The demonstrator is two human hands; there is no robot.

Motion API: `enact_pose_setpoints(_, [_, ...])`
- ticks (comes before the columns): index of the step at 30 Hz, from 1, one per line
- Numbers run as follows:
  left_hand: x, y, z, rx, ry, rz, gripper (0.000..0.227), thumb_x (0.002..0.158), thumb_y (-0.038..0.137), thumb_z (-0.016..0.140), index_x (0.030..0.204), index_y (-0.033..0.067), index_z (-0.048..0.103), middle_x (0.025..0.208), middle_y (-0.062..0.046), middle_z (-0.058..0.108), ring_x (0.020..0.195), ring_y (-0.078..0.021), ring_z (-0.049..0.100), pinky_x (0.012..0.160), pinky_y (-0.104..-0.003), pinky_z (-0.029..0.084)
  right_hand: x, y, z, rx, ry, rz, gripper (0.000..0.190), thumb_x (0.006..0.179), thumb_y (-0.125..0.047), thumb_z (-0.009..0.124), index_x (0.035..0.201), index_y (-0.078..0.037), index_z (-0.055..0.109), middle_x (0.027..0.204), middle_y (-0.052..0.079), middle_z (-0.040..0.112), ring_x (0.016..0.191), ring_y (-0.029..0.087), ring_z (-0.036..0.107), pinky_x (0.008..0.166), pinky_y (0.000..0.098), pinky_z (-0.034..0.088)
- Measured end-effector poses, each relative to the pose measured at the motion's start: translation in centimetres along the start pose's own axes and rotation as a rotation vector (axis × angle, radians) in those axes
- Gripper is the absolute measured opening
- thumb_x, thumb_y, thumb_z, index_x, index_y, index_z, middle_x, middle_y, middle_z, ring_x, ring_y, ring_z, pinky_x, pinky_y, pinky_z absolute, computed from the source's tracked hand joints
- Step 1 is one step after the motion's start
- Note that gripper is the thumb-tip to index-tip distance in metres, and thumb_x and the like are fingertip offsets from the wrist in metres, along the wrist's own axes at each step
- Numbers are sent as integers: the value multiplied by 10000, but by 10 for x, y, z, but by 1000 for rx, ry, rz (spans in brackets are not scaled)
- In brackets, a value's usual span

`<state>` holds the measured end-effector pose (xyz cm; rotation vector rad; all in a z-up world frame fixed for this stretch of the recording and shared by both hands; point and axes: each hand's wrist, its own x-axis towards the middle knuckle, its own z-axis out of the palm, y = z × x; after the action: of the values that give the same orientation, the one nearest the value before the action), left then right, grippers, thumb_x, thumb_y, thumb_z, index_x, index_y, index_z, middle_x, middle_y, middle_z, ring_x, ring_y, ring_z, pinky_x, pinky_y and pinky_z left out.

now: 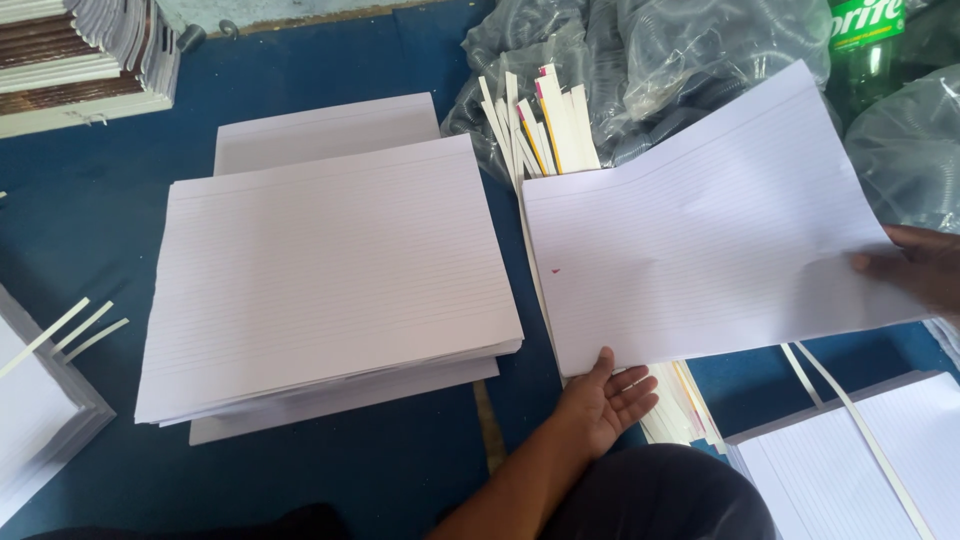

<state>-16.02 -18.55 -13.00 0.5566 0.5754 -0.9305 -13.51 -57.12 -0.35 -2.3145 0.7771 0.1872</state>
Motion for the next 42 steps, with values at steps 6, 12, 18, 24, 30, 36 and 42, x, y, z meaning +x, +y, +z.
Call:
enact_pose_setpoints(6, [1, -6, 0, -13, -30, 85, 532, 1054, 391, 513, 1337, -60, 490, 1226, -238, 677, 1185, -337, 697, 968, -415, 580, 45, 18, -11, -42, -114, -78, 525, 1050, -269, 595, 1509, -14, 566, 1021, 367, 718, 840, 498, 804, 790, 595, 612])
enact_pose_setpoints(12, [3, -4, -4, 22, 3, -22, 561, 1048, 403, 514, 1334, -79, 490, 1243, -260, 664, 1187, -354, 694, 975, -443, 624, 72, 45, -8, -90, -5, -57, 571, 1013, -238, 675, 1494, 26, 519, 1031, 370, 715, 782, 480, 813, 739, 576, 619])
enact_pose_setpoints(18, [-19, 8, 0, 221, -75, -185, 599, 1057, 383, 538, 1335, -137, 435, 1243, -329, 642, 1121, -384, 704, 944, -461, 610, 86, 61, 17, -469, 82, -140, 591, 853, -251, 832, 1340, 34, 653, 1128, 265, 775, 1011, 369, 771, 934, 484, 582])
enact_pose_setpoints(24, [-65, 25, 20, 567, -133, 24, 520, 1017, 358, 587, 1289, -86, 579, 1156, -247, 696, 1027, -302, 724, 891, -391, 617, 79, 72, 39, -482, 212, -147, 571, 891, -264, 797, 1378, 0, 658, 1180, 266, 756, 1099, 391, 735, 992, 481, 553])
enact_pose_setpoints(30, [-98, 55, 34, 770, -142, 224, 472, 966, 343, 634, 1223, -53, 628, 1089, -202, 726, 925, -237, 740, 804, -334, 609, 65, 60, 55, -511, 338, -95, 676, 863, -277, 824, 1416, 34, 591, 1195, 303, 719, 1087, 432, 711, 1004, 493, 529])
enact_pose_setpoints(36, [-132, 89, 32, 1124, -65, 560, 344, 929, 299, 631, 1162, 49, 671, 1079, -113, 748, 859, -220, 757, 690, -339, 609, 54, 49, 61, -556, 396, -55, 636, 902, -325, 797, 1381, 50, 611, 1187, 305, 728, 1113, 435, 713, 1027, 498, 533])
enact_pose_setpoints(42, [-160, 129, 9, 1698, 160, 968, 334, 886, 275, 745, 1158, 86, 698, 1041, -93, 722, 894, -203, 705, 797, -364, 575, 40, 39, 55, -534, 517, -113, 706, 862, -351, 835, 1385, 62, 602, 1236, 284, 671, 1173, 405, 642, 994, 495, 518])
